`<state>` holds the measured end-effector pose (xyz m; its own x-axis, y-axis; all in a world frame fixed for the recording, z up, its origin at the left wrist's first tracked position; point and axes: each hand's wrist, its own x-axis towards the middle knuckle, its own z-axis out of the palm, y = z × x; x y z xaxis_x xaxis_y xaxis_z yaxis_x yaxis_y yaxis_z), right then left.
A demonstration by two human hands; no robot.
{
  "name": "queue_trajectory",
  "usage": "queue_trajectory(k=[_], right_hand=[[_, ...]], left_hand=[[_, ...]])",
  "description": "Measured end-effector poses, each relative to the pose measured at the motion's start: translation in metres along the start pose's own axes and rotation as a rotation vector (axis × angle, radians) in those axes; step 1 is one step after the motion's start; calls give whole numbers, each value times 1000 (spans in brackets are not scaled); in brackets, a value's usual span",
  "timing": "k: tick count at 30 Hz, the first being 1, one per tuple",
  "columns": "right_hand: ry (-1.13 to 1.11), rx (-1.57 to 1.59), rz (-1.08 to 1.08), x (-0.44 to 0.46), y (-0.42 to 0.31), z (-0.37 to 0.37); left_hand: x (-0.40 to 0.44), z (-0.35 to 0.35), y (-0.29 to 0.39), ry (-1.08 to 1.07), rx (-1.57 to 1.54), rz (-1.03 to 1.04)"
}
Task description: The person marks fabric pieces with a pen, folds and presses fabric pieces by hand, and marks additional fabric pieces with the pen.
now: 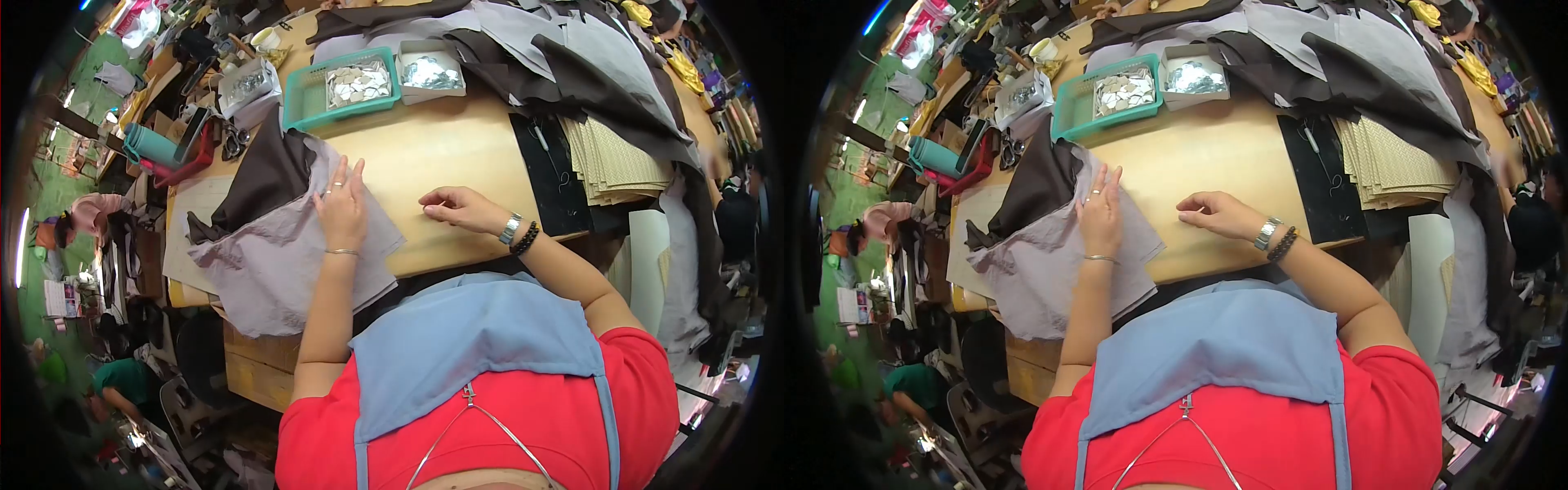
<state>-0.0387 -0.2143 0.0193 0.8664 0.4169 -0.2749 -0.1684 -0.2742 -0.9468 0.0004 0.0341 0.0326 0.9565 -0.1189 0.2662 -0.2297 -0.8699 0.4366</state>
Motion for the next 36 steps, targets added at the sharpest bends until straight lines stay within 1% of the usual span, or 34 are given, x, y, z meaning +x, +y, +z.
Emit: queue_trajectory(k=[2,4,5,7,9,10,12,15,16,18,19,20,22,24,25,26,28,29,31,32,33,34,35,36], right_hand=[[5,31,-82,11,14,7],[-13,-34,-88,11,12,8],[-14,-72,-89,11,13,7],[-15,-107,-80,10,12,4],[-28,-93,-42,9,4,2],[-38,-80,-66,10,6,2],[-20,37,-22,15,8,6],[214,151,-178,17,10,23],[151,224,-202,20,12,25],[22,375,-250,29,14,23],[19,185,-216,30,15,16],[78,225,-146,28,17,12],[171,314,1,16,-3,12],[219,-2,-23,9,-10,-12],[261,-66,-20,7,-9,-23],[304,-131,-17,6,-7,-33],[345,-383,-67,5,2,-50],[320,-408,-19,6,8,-58],[288,-463,86,3,16,-70],[410,-512,-74,2,18,-67],[532,-560,-235,1,17,-63],[653,-606,-400,0,15,-60],[665,-623,-381,1,12,-62],[642,-521,-370,6,8,-65]], left_hand=[[-3,24,-20,154,-1,-62],[-3,33,-35,218,-3,-111],[-5,32,-46,200,-4,-131],[-4,30,-67,113,-57,-91],[-6,30,-67,181,-148,-98],[-8,35,-66,172,-407,-141],[-8,47,-64,133,-912,-225],[-15,34,-6,123,-1268,-276],[-19,32,-1,5,-1383,-341],[-20,26,16,-72,-1630,-376],[-16,26,13,-33,-1667,-376],[-11,23,8,11,-1700,-379],[-4,6,-1,96,-1747,-366],[1,-13,-22,257,-1846,-449],[4,-30,-23,398,-1847,-536],[2,-27,-45,298,-2077,-397],[-3,-12,-96,48,-2506,-57],[-4,-31,-78,235,-2478,-282],[-4,-51,-48,265,-1971,-291],[-5,-52,-36,266,-1724,-289],[-5,-50,-27,200,-1456,-372],[-7,-39,-22,123,-1216,-283],[-10,-24,-20,51,-974,-192],[-13,-12,-15,-18,-730,-100]])
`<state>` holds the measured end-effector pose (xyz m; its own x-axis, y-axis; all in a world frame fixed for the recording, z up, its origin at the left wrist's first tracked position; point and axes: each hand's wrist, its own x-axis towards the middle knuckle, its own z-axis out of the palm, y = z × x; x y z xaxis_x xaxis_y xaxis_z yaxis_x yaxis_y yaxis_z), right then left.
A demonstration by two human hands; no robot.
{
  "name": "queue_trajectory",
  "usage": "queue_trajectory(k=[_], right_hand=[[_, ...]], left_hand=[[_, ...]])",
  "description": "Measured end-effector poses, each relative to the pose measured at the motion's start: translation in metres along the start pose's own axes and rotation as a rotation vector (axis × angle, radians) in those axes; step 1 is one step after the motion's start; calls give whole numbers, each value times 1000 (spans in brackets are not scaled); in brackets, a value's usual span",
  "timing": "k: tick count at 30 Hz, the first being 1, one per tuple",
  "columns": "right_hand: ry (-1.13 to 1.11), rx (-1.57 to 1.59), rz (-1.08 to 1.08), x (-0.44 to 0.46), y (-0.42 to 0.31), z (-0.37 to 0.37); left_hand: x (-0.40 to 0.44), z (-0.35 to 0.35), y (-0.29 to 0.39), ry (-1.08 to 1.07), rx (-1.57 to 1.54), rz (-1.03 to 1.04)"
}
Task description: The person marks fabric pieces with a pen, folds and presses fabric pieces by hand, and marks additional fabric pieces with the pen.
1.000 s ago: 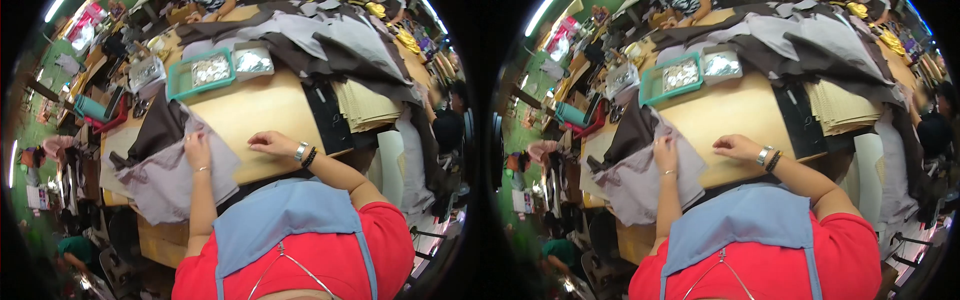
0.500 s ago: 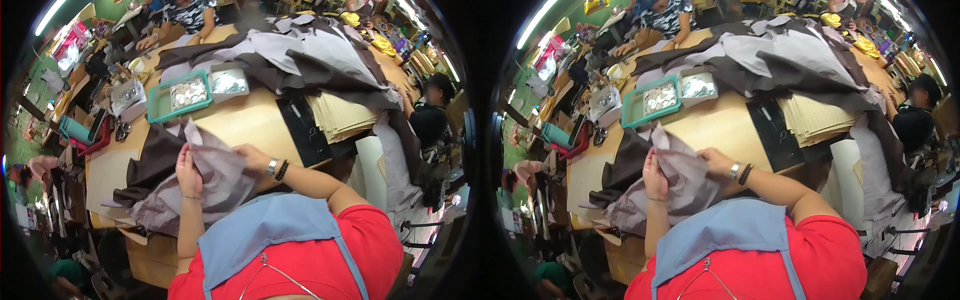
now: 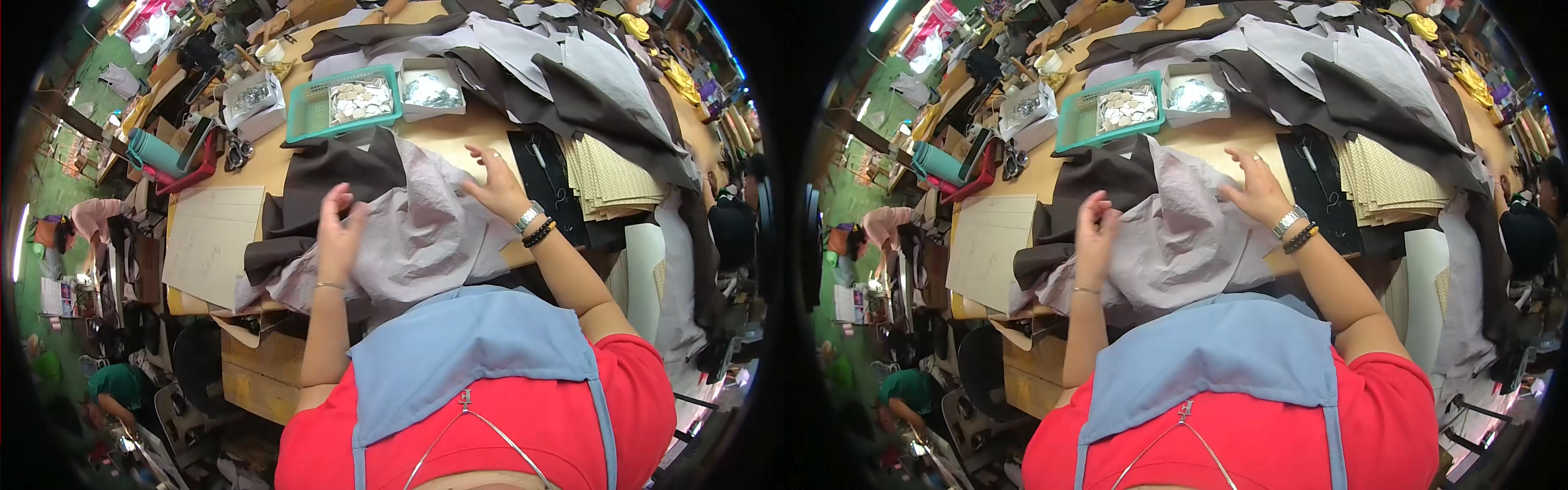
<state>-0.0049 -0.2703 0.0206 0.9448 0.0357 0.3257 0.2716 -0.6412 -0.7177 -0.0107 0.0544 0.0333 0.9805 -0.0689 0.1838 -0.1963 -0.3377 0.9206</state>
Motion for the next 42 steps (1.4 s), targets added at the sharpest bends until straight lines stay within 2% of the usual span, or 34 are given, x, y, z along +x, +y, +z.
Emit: queue_trajectory(k=[2,3,5,6,9,12,15,18,19,22,24,26,27,28,30,32,36,38,40,42], right_hand=[[-27,196,79,17,0,1],[-135,362,146,28,-6,0],[-318,432,381,54,-19,-4],[-409,465,497,68,-25,-4],[-527,253,571,102,-39,8],[-574,-163,490,129,-34,27],[-429,-500,265,134,-1,57],[-536,-422,327,139,10,60],[-477,-268,293,132,10,57],[-376,304,251,137,9,53],[-269,575,270,130,-34,27],[-222,866,262,137,-54,17],[-179,1008,195,142,-59,20],[-129,1008,130,137,-82,11],[-104,1008,-111,128,-109,14],[-88,982,-175,108,-135,11],[34,742,5,57,-112,24],[50,610,107,23,-61,41],[7,481,270,-14,-26,42],[-55,422,340,-40,-6,34]], left_hand=[[-14,22,3,-78,633,180],[-24,36,4,-93,703,190],[-42,59,4,-121,846,211],[-48,62,8,-183,800,206],[-63,64,25,-336,689,205],[-70,67,21,-363,688,254],[-69,64,20,-362,674,254],[-63,57,23,-310,701,270],[-60,52,24,-285,716,276],[-41,18,15,-421,536,12],[-30,-15,21,-290,617,-33],[-17,-61,14,-58,728,77],[-11,-84,17,111,932,146],[-8,-100,32,284,891,-139],[-8,-139,55,554,1054,201],[-15,-147,92,685,1311,257],[-28,-134,102,98,1375,47],[-26,-118,83,-160,997,44],[-21,-84,88,-260,888,10],[-5,-52,87,-335,723,159]])
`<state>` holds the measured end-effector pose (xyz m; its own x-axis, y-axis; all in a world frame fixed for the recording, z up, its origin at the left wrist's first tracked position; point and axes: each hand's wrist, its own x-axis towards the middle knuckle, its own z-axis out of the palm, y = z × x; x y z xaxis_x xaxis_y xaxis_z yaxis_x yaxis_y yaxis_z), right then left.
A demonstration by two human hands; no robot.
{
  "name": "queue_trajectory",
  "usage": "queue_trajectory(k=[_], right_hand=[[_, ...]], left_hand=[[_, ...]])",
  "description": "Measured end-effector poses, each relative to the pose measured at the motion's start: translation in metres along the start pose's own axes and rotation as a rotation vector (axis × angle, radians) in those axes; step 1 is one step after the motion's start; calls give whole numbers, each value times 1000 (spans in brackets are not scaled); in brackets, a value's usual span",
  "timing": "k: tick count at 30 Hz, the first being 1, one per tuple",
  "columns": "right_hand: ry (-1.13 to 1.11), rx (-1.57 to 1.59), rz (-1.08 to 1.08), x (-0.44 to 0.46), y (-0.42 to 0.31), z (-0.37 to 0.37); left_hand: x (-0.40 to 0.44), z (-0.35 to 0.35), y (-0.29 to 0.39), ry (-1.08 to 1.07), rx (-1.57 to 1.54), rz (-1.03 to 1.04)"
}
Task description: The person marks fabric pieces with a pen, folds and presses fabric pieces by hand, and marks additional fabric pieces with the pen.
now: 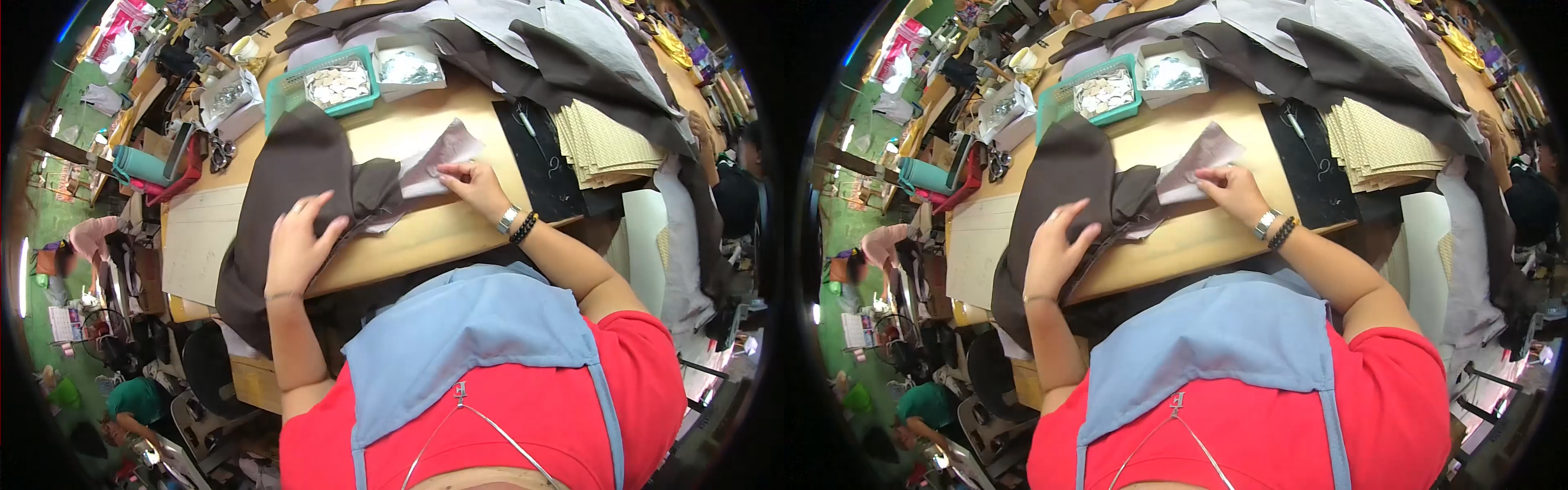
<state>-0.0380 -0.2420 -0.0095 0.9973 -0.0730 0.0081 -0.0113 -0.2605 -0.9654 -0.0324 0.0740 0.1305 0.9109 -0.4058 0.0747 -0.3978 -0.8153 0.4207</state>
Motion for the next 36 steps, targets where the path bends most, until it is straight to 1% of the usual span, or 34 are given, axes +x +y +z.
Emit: queue_trajectory(k=[2,4,6,8,9,12,13,16,17,18,20,21,23,24,25,26,28,29,31,32,33,34,35,36], right_hand=[[-9,-24,53,-10,6,-11],[13,3,77,-14,6,-16],[19,-108,13,-15,4,-17],[4,-210,-52,-13,3,-20],[-2,-241,-59,-13,2,-21],[-14,-273,-44,-14,-1,-23],[-23,-274,-33,-15,-1,-22],[-98,-209,-3,-16,-11,-25],[-74,-121,-47,-13,-3,-24],[-31,-127,-29,-10,-5,-24],[69,-101,-48,1,-9,-23],[48,39,22,13,2,-25],[122,344,122,25,-2,-11],[163,494,169,31,-3,-8],[45,374,205,41,11,-8],[42,300,-73,48,25,5],[-61,152,-243,45,21,17],[-43,-47,-457,47,18,20],[-235,-101,-212,37,-15,17],[-328,-129,-93,32,-30,17],[-301,-177,-49,31,-34,21],[-192,-148,-173,36,-22,24],[-81,-118,-294,45,-1,31],[32,-87,-415,49,2,34]], left_hand=[[35,23,9,26,-131,188],[77,53,7,27,-33,331],[114,95,-1,-19,-64,351],[128,120,1,-186,-75,300],[125,126,6,-69,15,378],[119,130,12,-259,-80,153],[115,129,12,-243,-55,165],[112,137,-2,-40,-198,128],[114,138,-8,41,-259,37],[117,134,-9,85,-168,70],[125,135,-2,84,-68,66],[133,143,-4,131,-139,31],[149,168,-15,229,-280,-21],[153,174,-17,227,-285,-20],[157,177,-15,225,-291,-19],[160,180,-15,221,-297,-21],[163,178,-11,180,-359,-28],[164,176,-11,159,-388,-38],[167,175,-16,150,-445,-28],[170,172,-19,75,-466,-35],[173,167,-21,0,-487,-39],[178,165,-25,-77,-509,-41],[184,167,-32,-135,-564,7],[183,163,-30,-124,-524,17]])
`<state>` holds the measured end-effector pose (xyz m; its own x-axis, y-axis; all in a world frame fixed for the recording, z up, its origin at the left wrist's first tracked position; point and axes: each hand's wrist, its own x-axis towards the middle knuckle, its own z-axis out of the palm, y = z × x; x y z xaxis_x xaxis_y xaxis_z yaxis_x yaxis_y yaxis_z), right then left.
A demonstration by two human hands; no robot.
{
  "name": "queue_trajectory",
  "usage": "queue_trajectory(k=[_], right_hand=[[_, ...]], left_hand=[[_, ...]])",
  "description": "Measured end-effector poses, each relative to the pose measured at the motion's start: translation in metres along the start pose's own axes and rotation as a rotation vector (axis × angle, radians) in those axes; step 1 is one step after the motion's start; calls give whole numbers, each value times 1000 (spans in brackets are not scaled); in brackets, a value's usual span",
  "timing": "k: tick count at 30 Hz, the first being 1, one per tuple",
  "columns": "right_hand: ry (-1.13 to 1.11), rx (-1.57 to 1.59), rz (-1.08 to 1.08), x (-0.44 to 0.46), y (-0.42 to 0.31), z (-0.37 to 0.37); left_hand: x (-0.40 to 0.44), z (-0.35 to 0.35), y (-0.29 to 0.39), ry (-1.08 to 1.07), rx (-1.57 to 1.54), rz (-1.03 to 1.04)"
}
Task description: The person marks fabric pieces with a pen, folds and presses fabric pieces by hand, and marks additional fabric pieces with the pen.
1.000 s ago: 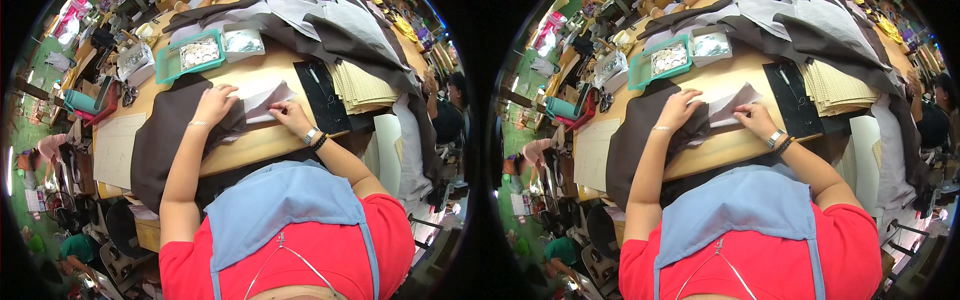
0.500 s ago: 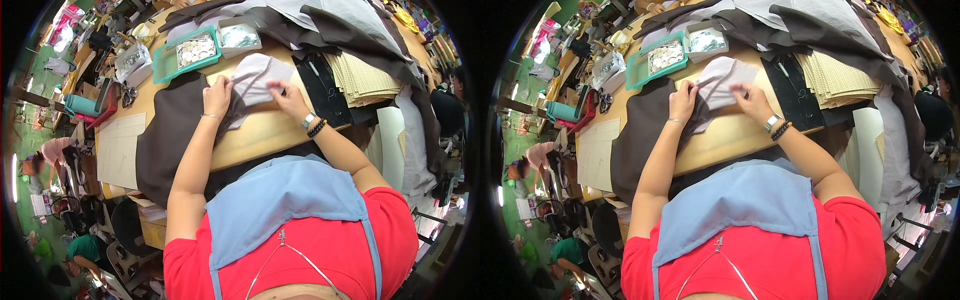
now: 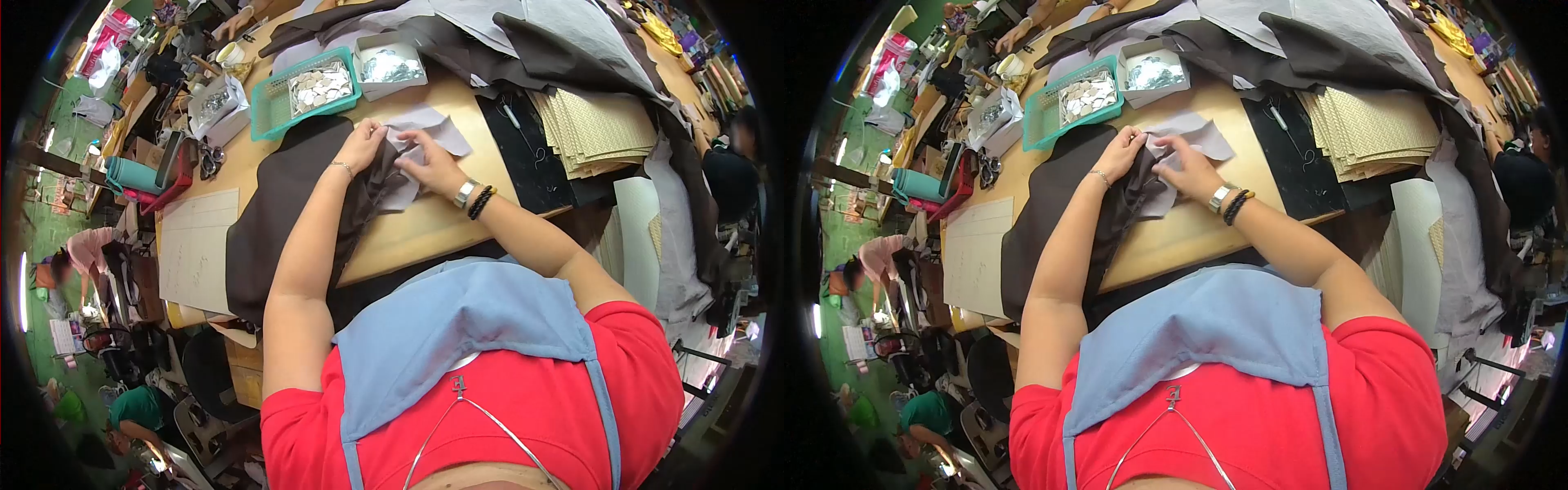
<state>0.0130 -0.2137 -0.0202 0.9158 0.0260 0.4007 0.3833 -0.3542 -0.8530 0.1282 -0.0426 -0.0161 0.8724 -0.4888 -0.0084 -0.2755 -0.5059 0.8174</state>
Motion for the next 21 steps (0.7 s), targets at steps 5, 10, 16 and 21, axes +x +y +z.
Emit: queue_trajectory(k=[5,10,16,21], right_hand=[[257,949,724,-19,-14,-38],[25,269,396,-43,-20,-28],[-68,64,219,-43,-7,-28],[-107,57,486,-40,-35,-38]], left_hand=[[-19,10,15,126,270,57],[-28,36,26,230,360,50],[-63,19,51,177,368,426],[-91,9,54,-31,484,333]])
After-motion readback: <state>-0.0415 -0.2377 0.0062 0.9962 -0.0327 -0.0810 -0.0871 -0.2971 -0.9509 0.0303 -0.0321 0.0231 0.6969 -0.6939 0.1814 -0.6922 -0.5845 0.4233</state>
